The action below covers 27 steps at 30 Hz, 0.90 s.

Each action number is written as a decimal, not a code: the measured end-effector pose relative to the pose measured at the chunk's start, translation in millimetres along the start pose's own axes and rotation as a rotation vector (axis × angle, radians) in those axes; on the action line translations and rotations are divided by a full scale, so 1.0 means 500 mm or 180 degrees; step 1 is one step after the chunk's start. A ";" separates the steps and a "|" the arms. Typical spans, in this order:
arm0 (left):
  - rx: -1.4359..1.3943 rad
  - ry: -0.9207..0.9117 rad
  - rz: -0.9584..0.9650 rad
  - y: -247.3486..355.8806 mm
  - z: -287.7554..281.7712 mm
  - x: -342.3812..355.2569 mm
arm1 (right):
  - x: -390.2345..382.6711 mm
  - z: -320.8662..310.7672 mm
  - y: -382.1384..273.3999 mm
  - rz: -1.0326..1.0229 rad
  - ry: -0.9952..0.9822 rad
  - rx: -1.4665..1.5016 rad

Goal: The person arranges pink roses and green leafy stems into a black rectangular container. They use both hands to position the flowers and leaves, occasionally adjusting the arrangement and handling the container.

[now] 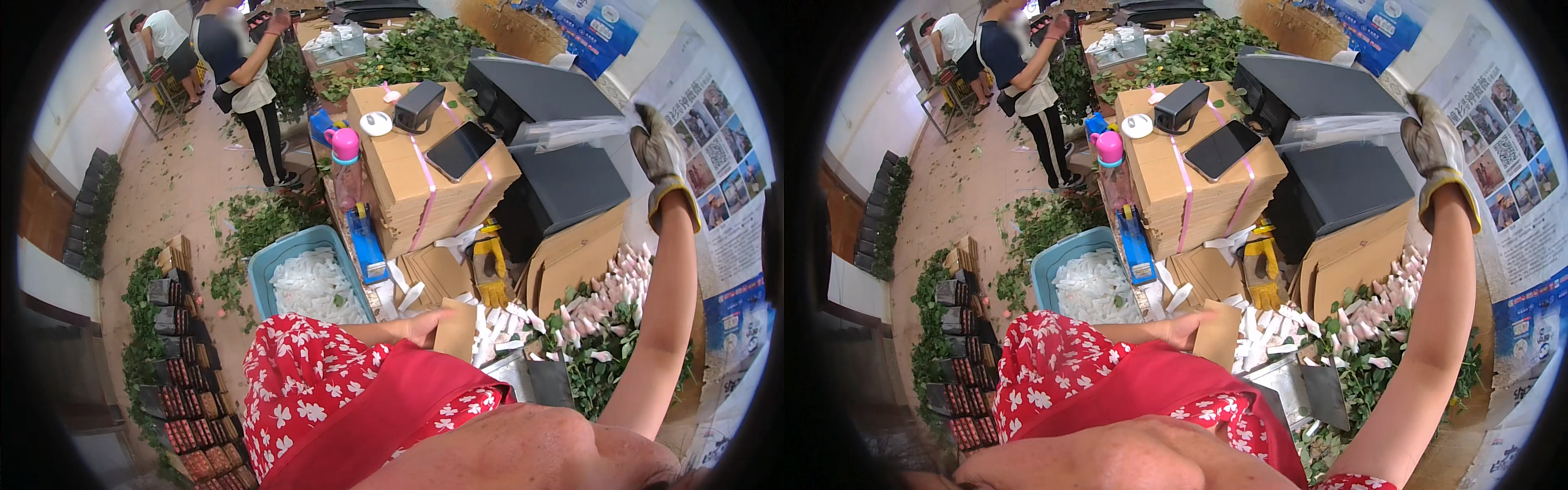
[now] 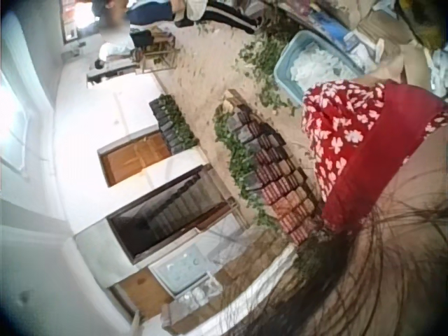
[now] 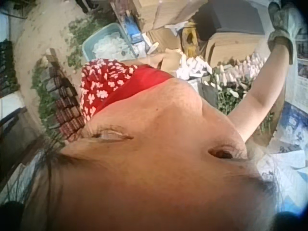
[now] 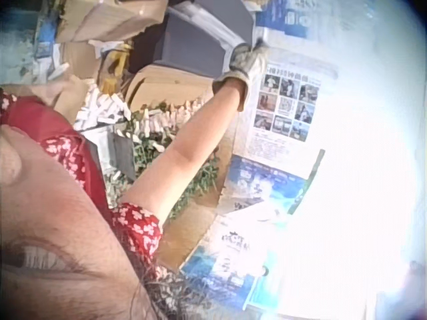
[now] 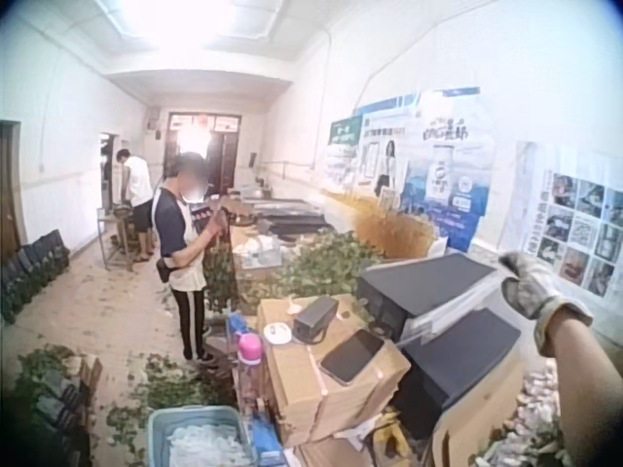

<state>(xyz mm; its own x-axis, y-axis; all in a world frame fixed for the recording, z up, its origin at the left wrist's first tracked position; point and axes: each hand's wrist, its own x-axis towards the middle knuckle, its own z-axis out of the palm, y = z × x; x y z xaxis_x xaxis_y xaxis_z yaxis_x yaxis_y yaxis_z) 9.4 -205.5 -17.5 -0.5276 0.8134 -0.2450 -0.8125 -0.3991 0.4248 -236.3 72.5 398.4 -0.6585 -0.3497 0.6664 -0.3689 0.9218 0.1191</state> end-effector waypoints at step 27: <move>0.2972 0.1560 0.0892 -0.136 -0.225 -0.058 | 0.017 0.304 -0.268 -0.0053 0.0258 -0.0733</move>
<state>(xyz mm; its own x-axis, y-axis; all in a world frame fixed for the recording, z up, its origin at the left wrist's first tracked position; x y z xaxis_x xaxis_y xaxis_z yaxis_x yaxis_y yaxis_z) 52.0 -249.4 -137.2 -0.8743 0.4040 -0.2690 -0.2487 0.1031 0.9631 -292.0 -79.4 276.0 -0.5954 -0.3592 0.7187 -0.2139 0.9331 0.2891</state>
